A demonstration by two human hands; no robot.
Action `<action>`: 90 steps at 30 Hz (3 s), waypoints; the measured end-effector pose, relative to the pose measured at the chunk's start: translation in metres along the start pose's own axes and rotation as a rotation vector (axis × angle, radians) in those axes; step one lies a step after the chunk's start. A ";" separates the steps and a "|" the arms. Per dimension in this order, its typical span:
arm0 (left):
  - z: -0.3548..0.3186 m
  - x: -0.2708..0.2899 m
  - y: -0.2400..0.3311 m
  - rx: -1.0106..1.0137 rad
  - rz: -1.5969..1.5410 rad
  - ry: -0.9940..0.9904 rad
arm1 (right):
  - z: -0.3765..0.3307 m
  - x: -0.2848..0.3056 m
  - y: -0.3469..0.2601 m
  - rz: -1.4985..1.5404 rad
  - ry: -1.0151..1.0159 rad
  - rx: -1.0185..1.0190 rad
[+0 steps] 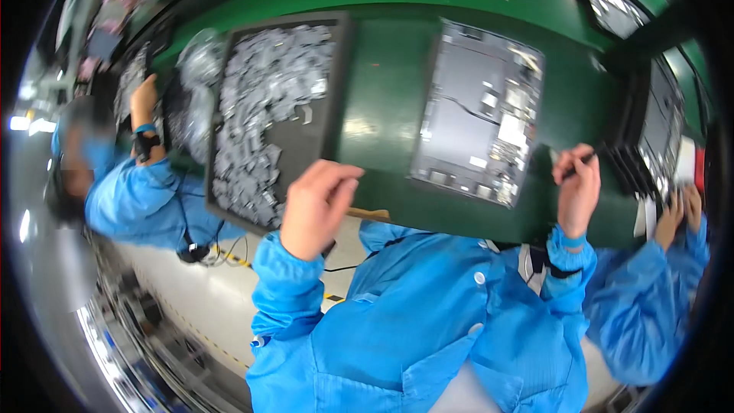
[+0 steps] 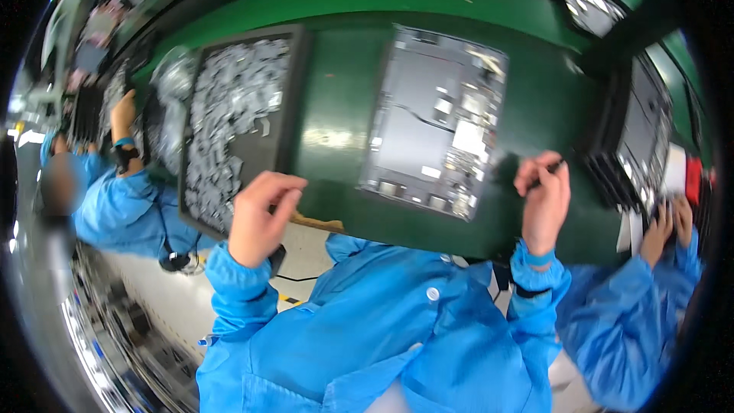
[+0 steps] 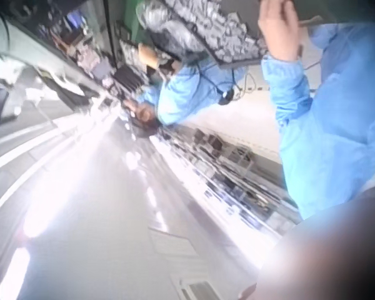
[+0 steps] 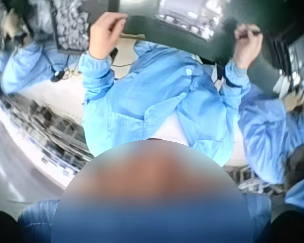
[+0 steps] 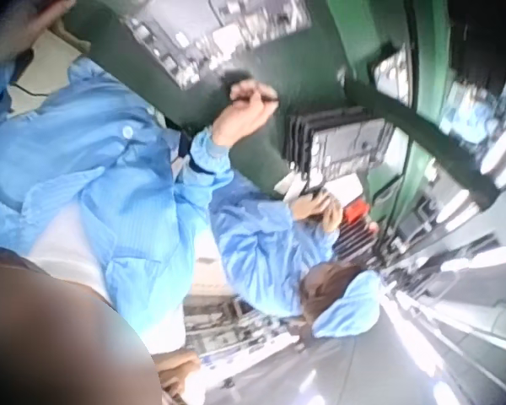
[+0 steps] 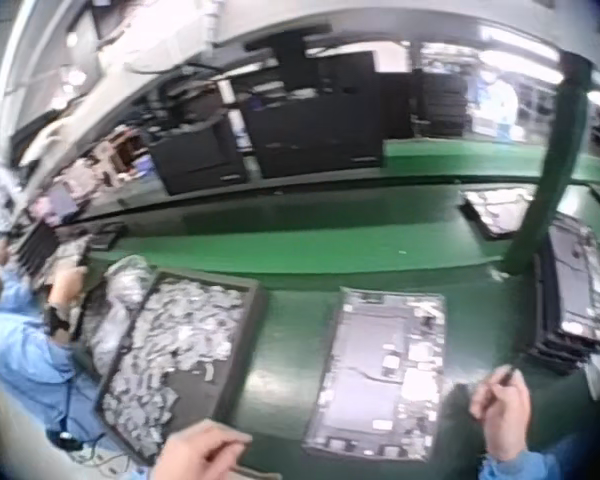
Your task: Assembling internal components of an electronic device on a factory assembly line.
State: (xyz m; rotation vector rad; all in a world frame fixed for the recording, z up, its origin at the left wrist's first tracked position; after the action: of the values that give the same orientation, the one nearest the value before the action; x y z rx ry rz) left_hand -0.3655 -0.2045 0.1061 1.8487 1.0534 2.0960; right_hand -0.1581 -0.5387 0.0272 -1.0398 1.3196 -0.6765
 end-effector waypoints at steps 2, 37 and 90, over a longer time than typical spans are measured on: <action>-0.006 0.027 -0.051 0.233 0.106 0.150 | -0.001 -0.001 -0.001 -0.046 -0.015 0.002; 0.014 0.092 -0.108 0.231 -0.379 0.459 | 0.083 -0.066 -0.007 -0.873 -0.083 0.252; 0.247 -0.162 0.157 -0.848 -0.080 -0.467 | 0.088 -0.031 0.003 -0.228 0.049 -0.125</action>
State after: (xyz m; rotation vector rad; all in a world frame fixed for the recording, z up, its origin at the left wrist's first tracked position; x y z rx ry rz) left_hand -0.0513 -0.3105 0.0645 1.6446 0.0800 1.5512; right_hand -0.0785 -0.4903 0.0324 -1.2956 1.3099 -0.8020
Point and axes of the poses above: each hand's wrist, its own z-axis towards the middle knuckle, its own x-axis out of the back of the hand, y = z × x, the point moved 6 cm from there along z, towards the middle knuckle, and after that the axes turned 10 degrees about z, right-handed, at the moved point
